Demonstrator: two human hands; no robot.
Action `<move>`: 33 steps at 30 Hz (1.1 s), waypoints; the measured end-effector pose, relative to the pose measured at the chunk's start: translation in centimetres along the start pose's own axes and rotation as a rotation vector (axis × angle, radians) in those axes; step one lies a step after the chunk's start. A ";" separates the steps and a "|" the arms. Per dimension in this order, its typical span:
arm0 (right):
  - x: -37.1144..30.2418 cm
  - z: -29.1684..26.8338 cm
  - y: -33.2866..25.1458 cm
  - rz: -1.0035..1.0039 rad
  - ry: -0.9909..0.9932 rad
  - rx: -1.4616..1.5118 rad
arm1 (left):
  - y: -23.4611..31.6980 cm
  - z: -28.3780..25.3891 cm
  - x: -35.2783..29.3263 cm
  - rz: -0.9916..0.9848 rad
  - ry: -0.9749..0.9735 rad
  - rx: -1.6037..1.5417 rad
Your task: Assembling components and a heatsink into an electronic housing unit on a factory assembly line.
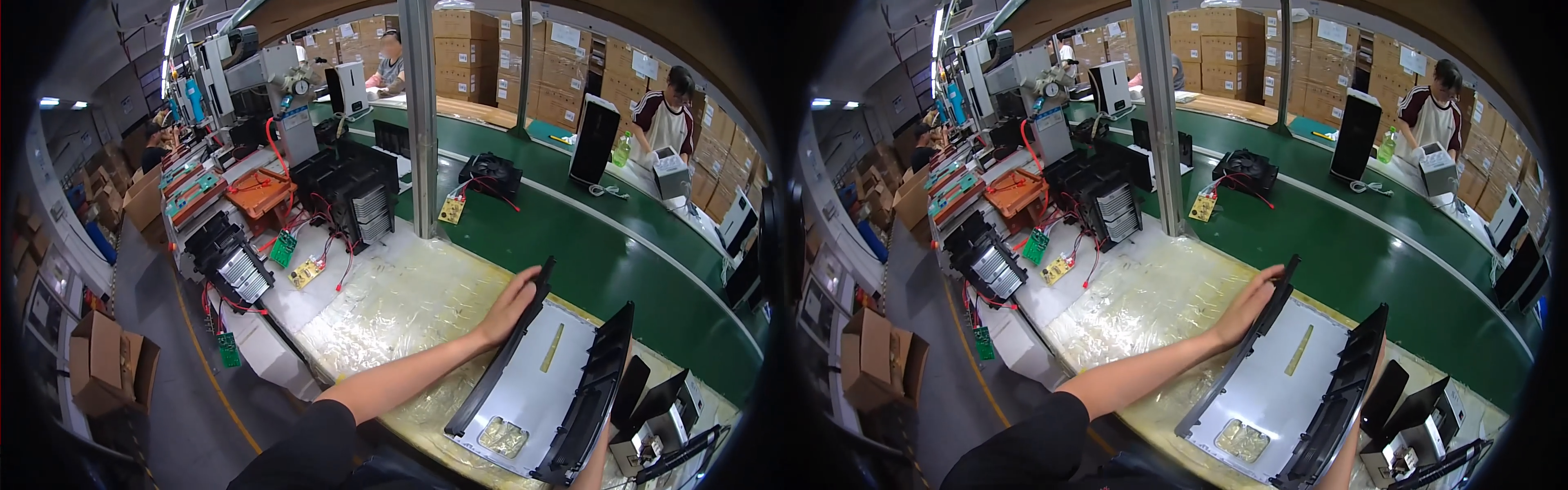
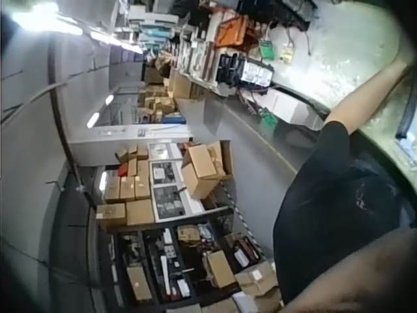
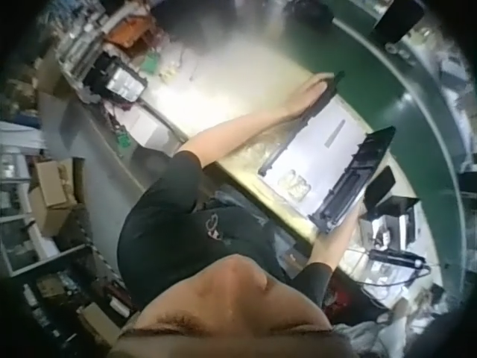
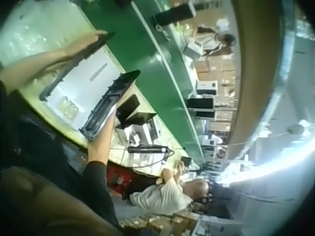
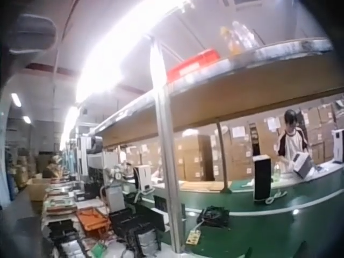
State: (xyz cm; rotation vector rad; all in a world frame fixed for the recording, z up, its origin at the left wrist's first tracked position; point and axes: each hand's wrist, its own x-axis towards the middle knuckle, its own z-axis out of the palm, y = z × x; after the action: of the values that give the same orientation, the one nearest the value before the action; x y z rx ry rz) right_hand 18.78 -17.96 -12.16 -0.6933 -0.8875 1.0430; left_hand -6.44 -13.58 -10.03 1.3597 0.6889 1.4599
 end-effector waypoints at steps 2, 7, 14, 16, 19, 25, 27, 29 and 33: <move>-0.5 0.5 0.2 0.046 -0.003 -0.049 | 0.5 -0.3 2.7 0.052 0.136 0.129; -3.7 -0.1 1.4 0.170 0.036 -0.150 | 1.8 -6.2 12.6 0.458 0.356 0.767; -5.3 3.4 0.7 0.223 0.275 -0.308 | 0.3 -15.2 20.6 0.301 0.409 1.349; -7.0 1.7 1.7 0.249 0.333 -0.316 | -0.4 -17.8 20.9 0.121 0.417 1.500; -9.1 2.2 2.0 0.058 0.250 -0.213 | -2.1 -18.4 21.6 0.012 0.397 1.566; -11.8 4.0 1.0 0.036 0.270 -0.237 | -2.6 -18.5 23.2 -0.167 0.416 1.614; -11.8 6.0 -0.5 0.055 0.310 -0.200 | -1.1 -18.1 22.8 -0.218 0.433 1.486; -11.9 6.2 -0.9 0.004 0.269 -0.388 | -1.6 -17.6 22.6 -0.121 0.491 1.503; -11.0 5.8 -1.1 0.060 0.233 -0.343 | -0.7 -19.4 23.0 -0.096 0.564 1.329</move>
State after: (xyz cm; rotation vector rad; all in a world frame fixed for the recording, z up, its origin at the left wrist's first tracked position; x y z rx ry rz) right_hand 11.62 -28.16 -11.50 -1.1115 -0.8530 0.8491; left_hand -22.09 11.74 -5.63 1.7547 2.3227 1.2749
